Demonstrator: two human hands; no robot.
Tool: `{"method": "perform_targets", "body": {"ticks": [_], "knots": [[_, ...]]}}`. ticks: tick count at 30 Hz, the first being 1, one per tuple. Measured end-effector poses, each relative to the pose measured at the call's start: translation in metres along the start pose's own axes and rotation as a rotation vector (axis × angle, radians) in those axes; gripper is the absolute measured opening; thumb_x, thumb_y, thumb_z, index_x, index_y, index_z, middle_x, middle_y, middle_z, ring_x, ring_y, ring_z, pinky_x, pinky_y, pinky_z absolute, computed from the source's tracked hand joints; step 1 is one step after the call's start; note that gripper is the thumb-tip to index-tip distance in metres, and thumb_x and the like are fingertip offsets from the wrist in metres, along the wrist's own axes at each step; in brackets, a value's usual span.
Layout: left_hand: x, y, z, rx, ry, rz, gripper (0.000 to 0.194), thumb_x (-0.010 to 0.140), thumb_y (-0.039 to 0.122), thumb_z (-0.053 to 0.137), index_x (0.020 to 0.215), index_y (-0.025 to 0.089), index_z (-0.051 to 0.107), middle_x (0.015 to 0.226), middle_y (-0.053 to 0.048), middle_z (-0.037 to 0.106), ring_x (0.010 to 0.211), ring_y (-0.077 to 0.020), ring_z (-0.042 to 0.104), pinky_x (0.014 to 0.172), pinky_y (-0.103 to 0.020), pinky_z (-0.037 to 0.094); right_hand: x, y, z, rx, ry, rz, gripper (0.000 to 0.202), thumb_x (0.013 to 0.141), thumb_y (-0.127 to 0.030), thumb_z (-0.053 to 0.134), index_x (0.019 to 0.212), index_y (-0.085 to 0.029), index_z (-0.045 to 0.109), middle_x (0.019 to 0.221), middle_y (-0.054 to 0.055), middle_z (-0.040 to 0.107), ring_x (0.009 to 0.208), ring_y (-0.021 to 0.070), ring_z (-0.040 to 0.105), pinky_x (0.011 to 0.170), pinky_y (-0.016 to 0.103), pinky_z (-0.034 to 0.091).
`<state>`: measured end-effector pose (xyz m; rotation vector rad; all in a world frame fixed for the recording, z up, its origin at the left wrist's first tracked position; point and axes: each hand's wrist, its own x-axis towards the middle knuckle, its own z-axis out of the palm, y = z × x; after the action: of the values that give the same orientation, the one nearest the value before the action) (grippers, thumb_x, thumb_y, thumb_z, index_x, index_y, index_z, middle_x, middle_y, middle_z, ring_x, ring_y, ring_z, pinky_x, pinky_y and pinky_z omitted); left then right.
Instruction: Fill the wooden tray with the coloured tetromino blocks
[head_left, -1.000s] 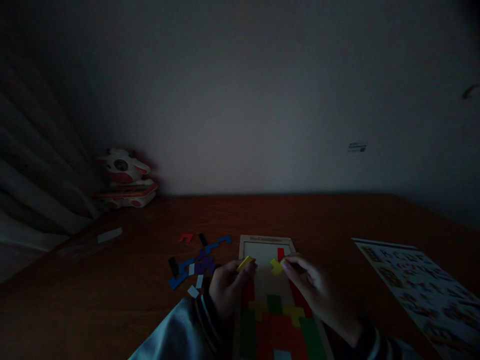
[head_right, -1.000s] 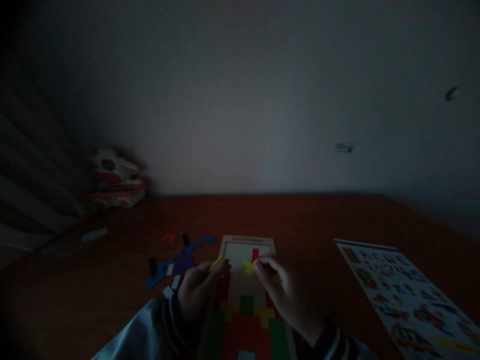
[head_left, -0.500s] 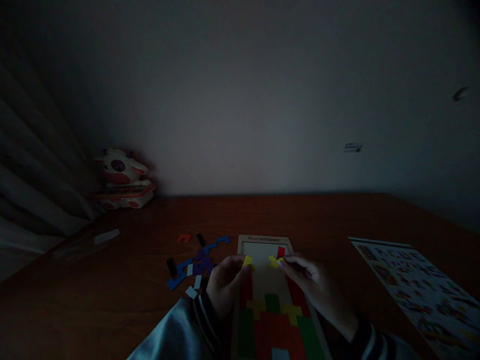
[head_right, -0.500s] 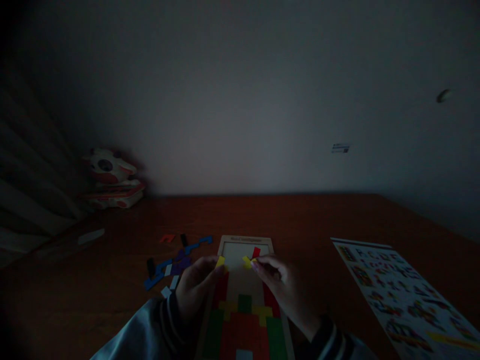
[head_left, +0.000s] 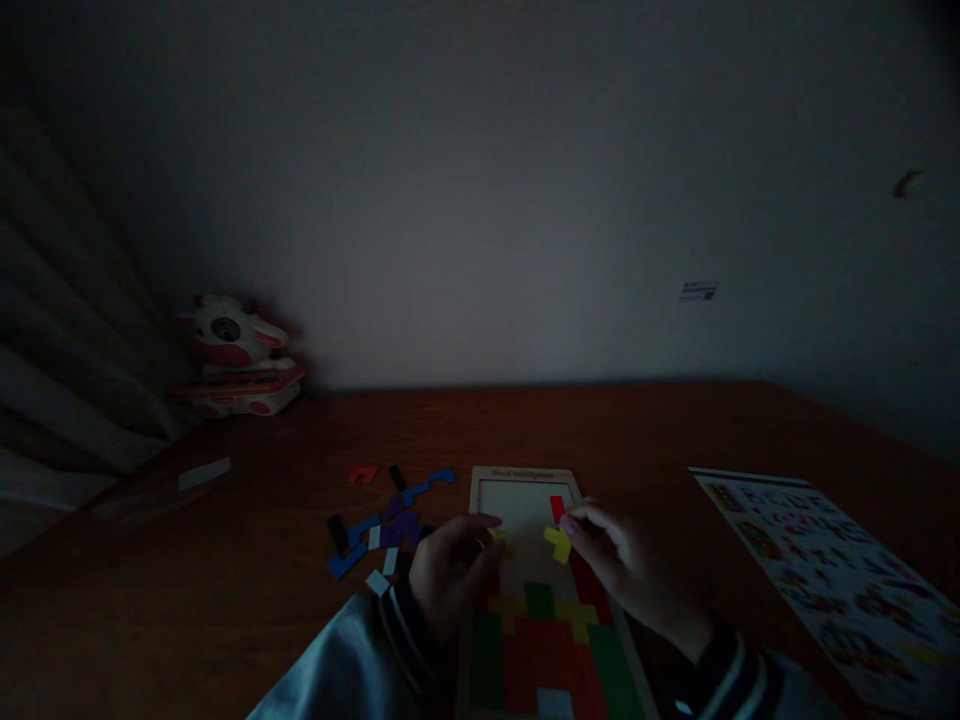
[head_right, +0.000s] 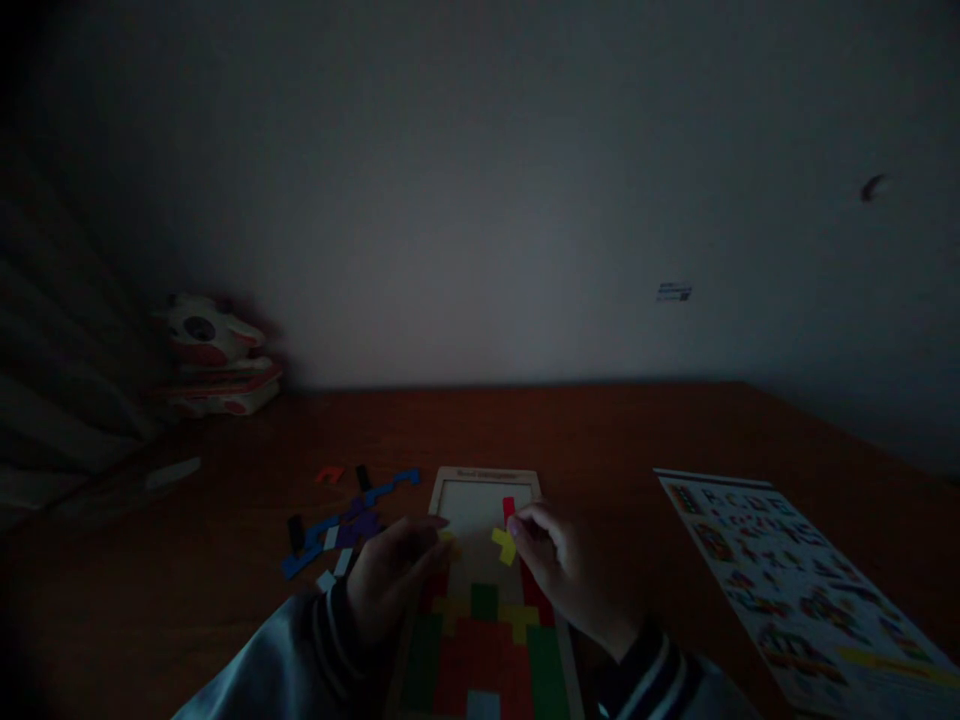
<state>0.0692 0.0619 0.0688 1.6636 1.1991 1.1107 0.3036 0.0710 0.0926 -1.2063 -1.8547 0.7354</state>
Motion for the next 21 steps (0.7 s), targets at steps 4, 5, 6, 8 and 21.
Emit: {"method": "perform_targets", "body": {"ticks": [4,5,6,8,21], "knots": [[0.001,-0.004,-0.002,0.043,-0.025,-0.012,0.033,0.088,0.042,0.056,0.110,0.018,0.063,0.079,-0.006,0.068,0.067,-0.0158,0.064,0.056,-0.021,0.048,0.000,0.003,0.000,-0.009,-0.047,-0.009,0.027,0.092,-0.043,0.048,0.083,-0.022,0.064,0.083,0.001,0.069,0.078,0.0171,0.065,0.071,0.026,0.050],[0.001,-0.005,-0.002,0.051,-0.044,-0.023,0.032,0.088,0.042,0.056,0.108,0.018,0.065,0.079,-0.006,0.069,0.067,-0.0163,0.065,0.056,-0.022,0.049,0.000,0.003,0.000,-0.002,-0.051,-0.004,0.026,0.092,-0.042,0.049,0.084,-0.023,0.064,0.084,0.001,0.069,0.079,0.0170,0.065,0.071,0.026,0.050],[0.001,-0.007,-0.002,0.067,-0.059,-0.030,0.031,0.088,0.042,0.056,0.106,0.018,0.066,0.079,-0.007,0.070,0.068,-0.0168,0.065,0.057,-0.022,0.049,0.001,0.003,0.001,0.005,-0.050,0.000,0.025,0.092,-0.041,0.049,0.085,-0.023,0.065,0.085,0.001,0.069,0.080,0.0169,0.065,0.072,0.026,0.050],[0.002,-0.008,-0.001,0.127,-0.073,-0.020,0.030,0.087,0.041,0.057,0.105,0.019,0.068,0.082,-0.006,0.071,0.071,-0.0176,0.066,0.060,-0.023,0.050,0.001,0.002,0.001,0.016,-0.049,0.011,0.022,0.091,-0.040,0.051,0.087,-0.024,0.066,0.087,0.001,0.070,0.081,0.0169,0.066,0.073,0.026,0.050],[0.003,0.001,-0.001,0.265,-0.104,-0.028,0.023,0.086,0.038,0.057,0.089,0.017,0.064,0.064,-0.001,0.064,0.050,-0.0112,0.053,0.044,-0.019,0.035,0.003,0.012,0.006,0.236,-0.010,0.165,0.022,0.087,-0.042,0.057,0.097,-0.023,0.060,0.084,0.001,0.069,0.078,0.0161,0.067,0.068,0.025,0.053]]}}
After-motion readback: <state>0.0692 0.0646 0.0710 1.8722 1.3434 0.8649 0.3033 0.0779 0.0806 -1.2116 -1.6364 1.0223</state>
